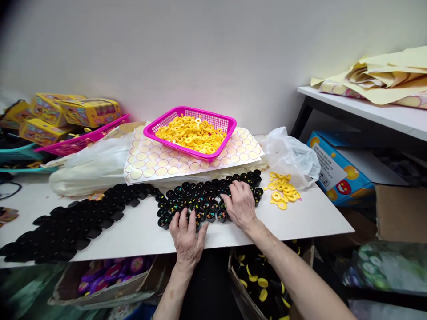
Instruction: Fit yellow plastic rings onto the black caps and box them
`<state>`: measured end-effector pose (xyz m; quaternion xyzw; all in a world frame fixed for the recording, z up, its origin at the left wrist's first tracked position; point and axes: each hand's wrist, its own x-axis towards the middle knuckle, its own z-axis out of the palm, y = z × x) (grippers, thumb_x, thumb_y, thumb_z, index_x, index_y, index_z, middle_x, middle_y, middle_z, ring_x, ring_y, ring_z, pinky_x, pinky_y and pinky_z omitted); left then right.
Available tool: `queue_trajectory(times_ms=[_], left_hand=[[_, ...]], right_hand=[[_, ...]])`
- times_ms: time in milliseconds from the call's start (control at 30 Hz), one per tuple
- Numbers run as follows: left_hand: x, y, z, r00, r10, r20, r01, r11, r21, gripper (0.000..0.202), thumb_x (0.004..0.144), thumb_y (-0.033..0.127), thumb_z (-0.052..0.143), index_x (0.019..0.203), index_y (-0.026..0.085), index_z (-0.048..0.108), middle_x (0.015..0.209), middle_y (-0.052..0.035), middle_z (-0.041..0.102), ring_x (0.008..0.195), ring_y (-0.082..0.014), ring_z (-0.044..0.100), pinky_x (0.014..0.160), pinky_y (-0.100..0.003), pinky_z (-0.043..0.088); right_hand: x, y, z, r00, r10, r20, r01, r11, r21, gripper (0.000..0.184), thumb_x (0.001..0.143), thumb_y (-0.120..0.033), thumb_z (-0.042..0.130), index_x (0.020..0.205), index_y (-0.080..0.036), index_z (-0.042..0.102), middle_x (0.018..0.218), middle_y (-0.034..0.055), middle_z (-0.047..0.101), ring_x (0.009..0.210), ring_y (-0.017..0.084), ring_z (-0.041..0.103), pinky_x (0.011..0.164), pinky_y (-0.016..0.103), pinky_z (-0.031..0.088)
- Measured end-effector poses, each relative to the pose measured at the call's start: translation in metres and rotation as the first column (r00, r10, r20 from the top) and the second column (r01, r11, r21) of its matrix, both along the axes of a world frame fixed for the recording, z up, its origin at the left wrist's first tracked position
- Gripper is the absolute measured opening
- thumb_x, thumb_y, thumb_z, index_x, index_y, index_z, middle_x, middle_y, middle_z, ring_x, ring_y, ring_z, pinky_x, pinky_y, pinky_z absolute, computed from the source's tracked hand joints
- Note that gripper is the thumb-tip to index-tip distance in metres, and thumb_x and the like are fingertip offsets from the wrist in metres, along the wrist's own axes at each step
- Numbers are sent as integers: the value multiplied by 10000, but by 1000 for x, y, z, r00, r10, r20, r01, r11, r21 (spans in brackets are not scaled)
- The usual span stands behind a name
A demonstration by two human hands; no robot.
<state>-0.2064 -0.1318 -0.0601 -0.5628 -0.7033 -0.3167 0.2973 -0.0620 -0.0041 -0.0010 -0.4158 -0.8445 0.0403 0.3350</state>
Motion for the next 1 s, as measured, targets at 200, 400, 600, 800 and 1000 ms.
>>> queue_trajectory(times_ms=[200,400,600,800,1000], left_hand=[[0,-1,-7,999,28,18,-28,1000,0,508,765,382,619,1177,96,542,1240,-217,484,1229,-359,322,978,-542,312],[3,-2,-5,994,94,64,-91,994,-53,499,767,430,601,1168,136,559,1242,-191,497,1223,-356,338,986,-548,288],[4,-3,-7,989,107,101,-100,992,-71,495,761,436,605,1163,151,557,1224,-180,507,1220,-354,348,981,-542,304],[1,-2,-2,993,105,58,-102,994,-48,515,750,407,628,1180,140,533,1194,-186,523,1189,-353,377,955,-539,329],[-4,1,-17,993,110,41,-111,993,27,586,748,383,630,1272,184,461,1174,-181,543,1186,-363,388,954,-563,304]], right_hand=[[-49,63,29,892,166,420,-67,968,-241,264,819,-317,464,969,-182,634,954,82,654,960,249,481,799,365,370],[-73,80,33,785,281,553,-84,932,-354,231,752,-252,464,837,-180,666,847,91,660,918,242,536,722,313,351],[-60,85,25,829,373,416,-214,900,-379,365,717,-234,502,1053,-231,645,863,29,648,880,186,550,712,253,350],[-65,84,24,837,322,442,-138,906,-399,327,689,-197,508,975,-218,666,846,28,659,806,175,571,640,238,352],[-61,72,52,820,317,476,-141,919,-369,174,680,-226,562,809,-157,656,832,84,647,833,208,557,615,253,357]])
